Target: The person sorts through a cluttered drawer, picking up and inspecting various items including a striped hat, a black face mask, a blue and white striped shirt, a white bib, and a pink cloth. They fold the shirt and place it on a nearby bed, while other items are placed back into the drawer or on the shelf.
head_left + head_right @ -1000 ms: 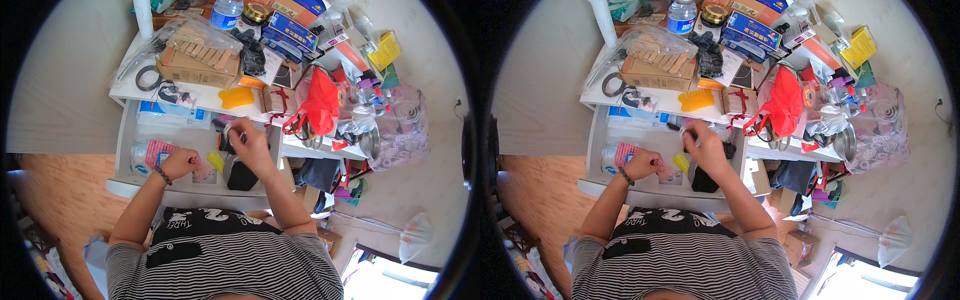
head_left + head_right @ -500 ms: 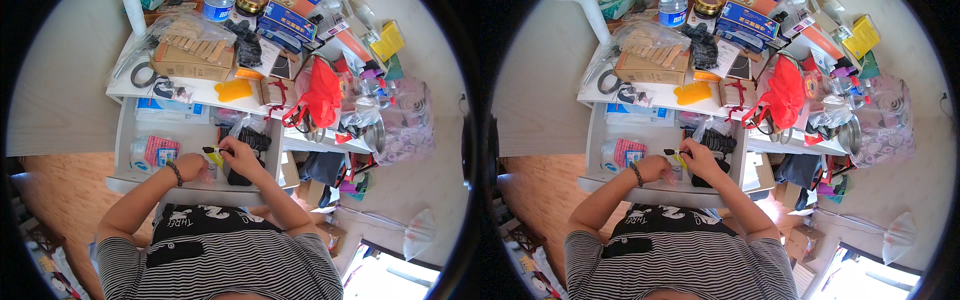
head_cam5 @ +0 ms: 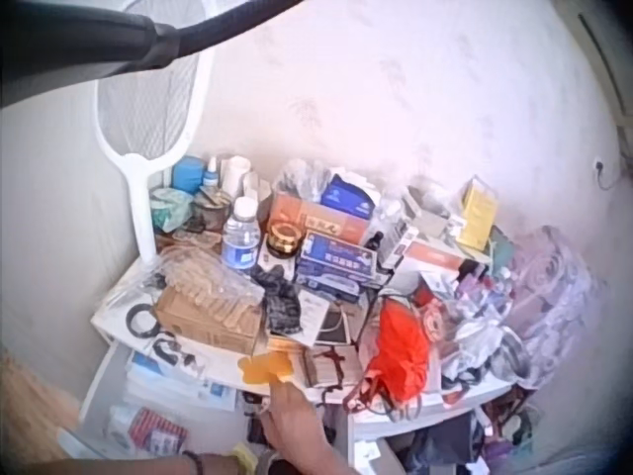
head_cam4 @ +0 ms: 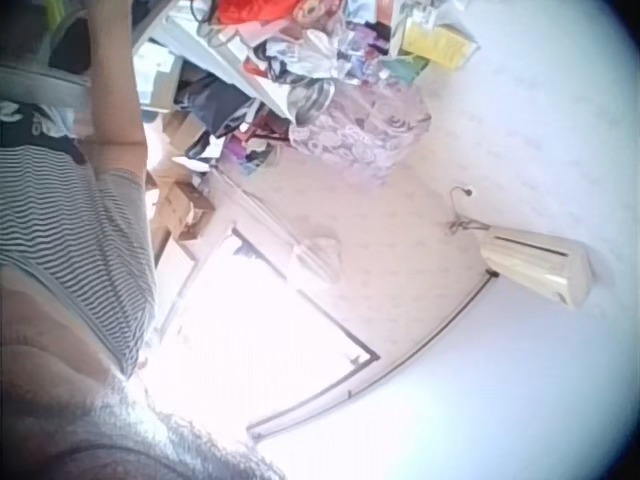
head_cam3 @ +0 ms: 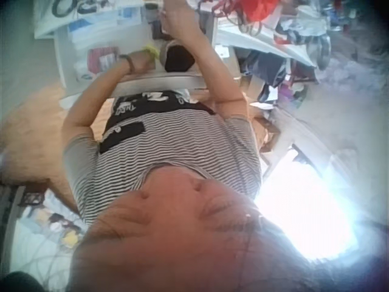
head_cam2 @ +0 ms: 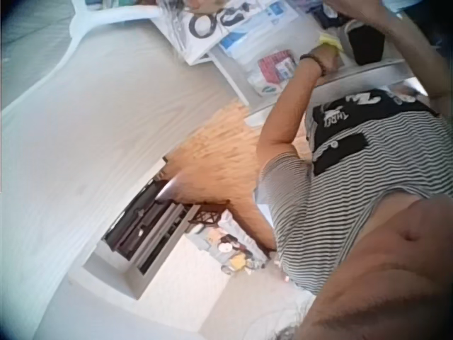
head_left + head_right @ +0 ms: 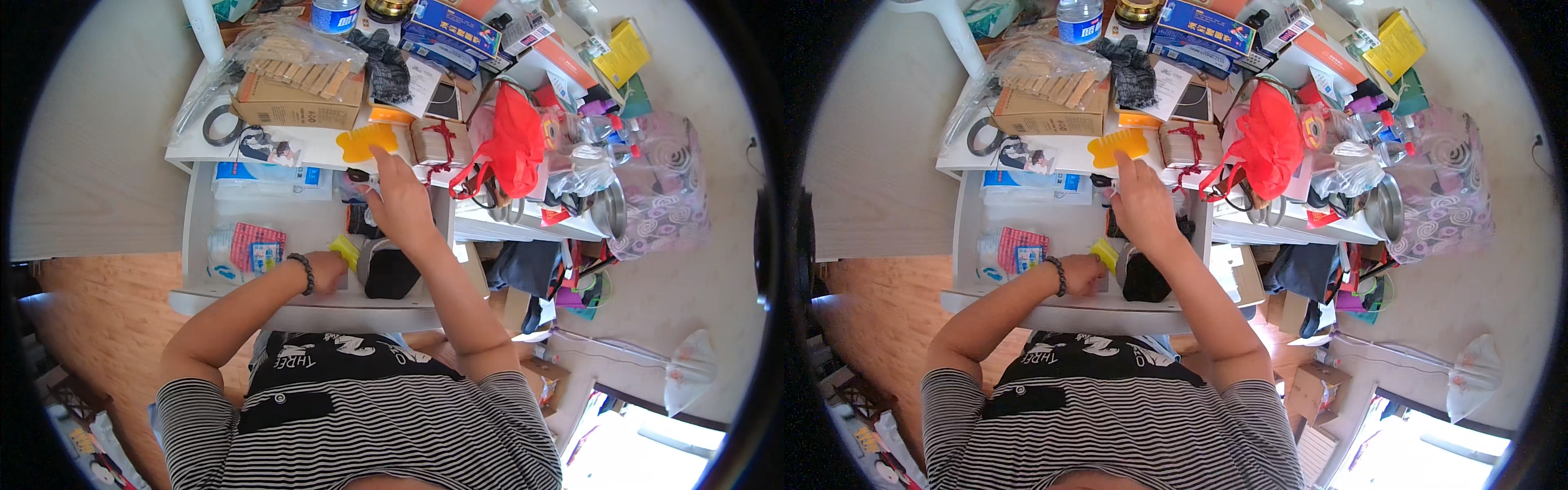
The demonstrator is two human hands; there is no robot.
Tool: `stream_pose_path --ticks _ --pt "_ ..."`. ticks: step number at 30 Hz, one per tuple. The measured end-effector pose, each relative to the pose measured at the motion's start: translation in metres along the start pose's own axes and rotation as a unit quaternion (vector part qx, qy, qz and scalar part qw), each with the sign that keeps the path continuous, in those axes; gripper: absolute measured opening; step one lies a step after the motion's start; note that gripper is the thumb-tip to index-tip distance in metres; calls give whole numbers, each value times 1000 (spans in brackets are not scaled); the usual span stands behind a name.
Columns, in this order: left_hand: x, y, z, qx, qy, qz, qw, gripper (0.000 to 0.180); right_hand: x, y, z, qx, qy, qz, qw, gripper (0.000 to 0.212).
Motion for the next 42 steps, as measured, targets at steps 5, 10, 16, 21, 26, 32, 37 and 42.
stream_pose_path --ticks 5,10,16,21,26,32,37,42 --pt "-33 -10 35 61 233 51 969 36 30 23 -9 -74 23 187 979 47" --pt "-64 -20 82 -17 314 338 887 35 8 11 9 -181 95 99 974 38" --pt "-70 5 105 138 415 599 671 31 29 -36 29 134 -37 -385 912 14" --pt "-67 -9 115 62 461 612 639 22 61 -41 33 196 -118 -456 860 21" --pt "-66 -15 123 59 522 627 576 20 67 -54 29 215 -173 -516 811 24" --pt "-84 11 137 -33 585 376 718 18 70 -64 30 146 -153 -440 872 20" --pt "-71 1 132 -13 563 471 679 17 69 -63 32 98 -116 -356 922 15" --pt "-74 -6 151 -44 571 357 738 14 63 -64 31 49 -79 -313 945 14"
Point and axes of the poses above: each hand's wrist, its own z-axis away from the middle knuckle, its own x-axis out of the palm, y = z × x, the point moved 4 cm from there along -z, towards the middle knuckle, and after that the axes turned 5 degrees about z, right-handed, at the moved point
